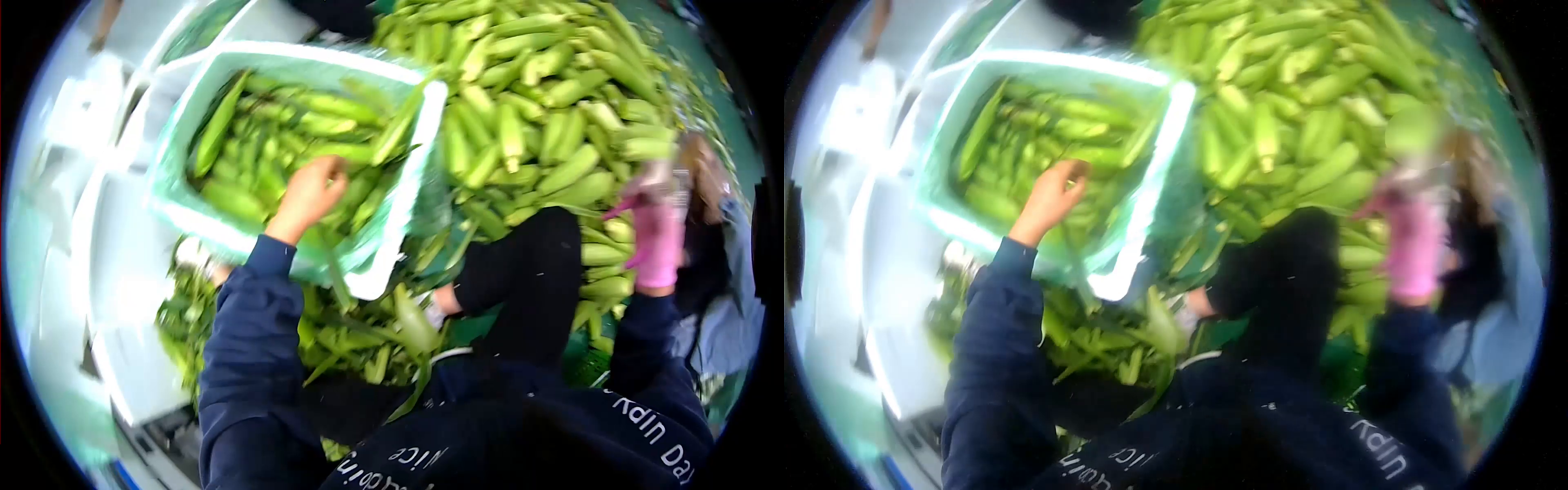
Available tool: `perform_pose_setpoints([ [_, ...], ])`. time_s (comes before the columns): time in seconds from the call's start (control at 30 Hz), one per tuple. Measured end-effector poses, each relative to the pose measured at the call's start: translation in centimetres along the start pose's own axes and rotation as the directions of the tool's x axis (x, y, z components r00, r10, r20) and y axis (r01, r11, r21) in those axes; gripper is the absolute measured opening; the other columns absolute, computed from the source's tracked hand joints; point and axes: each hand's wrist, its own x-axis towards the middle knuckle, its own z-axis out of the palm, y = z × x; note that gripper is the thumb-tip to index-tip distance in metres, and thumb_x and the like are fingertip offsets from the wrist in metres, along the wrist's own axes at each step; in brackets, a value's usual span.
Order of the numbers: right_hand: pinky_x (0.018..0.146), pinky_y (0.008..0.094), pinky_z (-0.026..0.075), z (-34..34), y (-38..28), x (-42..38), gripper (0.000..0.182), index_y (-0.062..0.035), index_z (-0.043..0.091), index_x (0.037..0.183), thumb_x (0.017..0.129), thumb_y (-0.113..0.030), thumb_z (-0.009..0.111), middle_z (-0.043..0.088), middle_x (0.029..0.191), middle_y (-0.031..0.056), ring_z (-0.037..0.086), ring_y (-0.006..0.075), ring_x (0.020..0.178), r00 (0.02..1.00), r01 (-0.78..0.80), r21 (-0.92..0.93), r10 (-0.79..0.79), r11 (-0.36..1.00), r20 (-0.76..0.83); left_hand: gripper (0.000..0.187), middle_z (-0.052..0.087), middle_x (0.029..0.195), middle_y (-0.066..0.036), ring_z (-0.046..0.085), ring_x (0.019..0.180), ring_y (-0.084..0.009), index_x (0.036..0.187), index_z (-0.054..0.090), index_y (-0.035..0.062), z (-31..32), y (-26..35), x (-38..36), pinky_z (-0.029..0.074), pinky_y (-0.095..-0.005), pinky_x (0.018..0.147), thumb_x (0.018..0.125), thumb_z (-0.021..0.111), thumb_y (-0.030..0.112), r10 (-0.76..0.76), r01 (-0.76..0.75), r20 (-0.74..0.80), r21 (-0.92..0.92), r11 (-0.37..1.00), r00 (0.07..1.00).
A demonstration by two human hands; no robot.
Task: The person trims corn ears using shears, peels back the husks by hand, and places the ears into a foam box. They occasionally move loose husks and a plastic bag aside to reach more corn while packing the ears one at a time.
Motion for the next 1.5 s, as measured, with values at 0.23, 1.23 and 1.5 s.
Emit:
perform_pose_setpoints([
  [0.23,0.057,0.0284,0.052,8.0,5.6,-14.1,0.045,-0.002,0.051,0.126,0.089,-0.02,0.07,0.064,0.093,0.0076,0.065,0.017,0.071,0.598,-0.791,-0.014,0.779,0.611,0.19,0.089,0.044,0.148,-0.017,0.04,0.139,-0.0354,0.144,0.042,0.0072,17.4,-13.2,6.3,0.037,-0.049,0.111,0.067,0.087,0.008,0.04,0.065,-0.202,0.487,0.871,0.978],
  [1.23,0.089,0.04,0.048,22.4,4.8,-13.3,0.061,0.0023,0.047,0.132,0.084,-0.026,0.073,0.059,0.107,0.0228,0.06,0.0344,0.1,0.097,-0.088,-0.491,0.498,0.867,0.862,0.032,0.071,0.087,-0.016,0.072,0.071,-0.028,0.11,0.064,-0.0027,5.7,10.8,-29.8,0.062,-0.0386,0.064,0.096,0.063,0.026,-0.468,0.178,0.532,-0.772,-0.611,0.706],
  [1.5,0.094,0.0439,0.046,22.6,7.4,-10.6,0.079,0.0042,0.044,0.132,0.07,-0.026,0.082,0.056,0.112,0.021,0.056,0.0398,0.108,0.079,0.438,-0.18,0.162,0.881,0.984,0.037,0.069,0.094,-0.016,0.07,0.07,-0.0264,0.117,0.061,-0.0009,8.1,12.1,-27.5,0.059,-0.0376,0.06,0.099,0.059,0.031,-0.197,0.33,0.578,-0.677,-0.658,0.792],
])
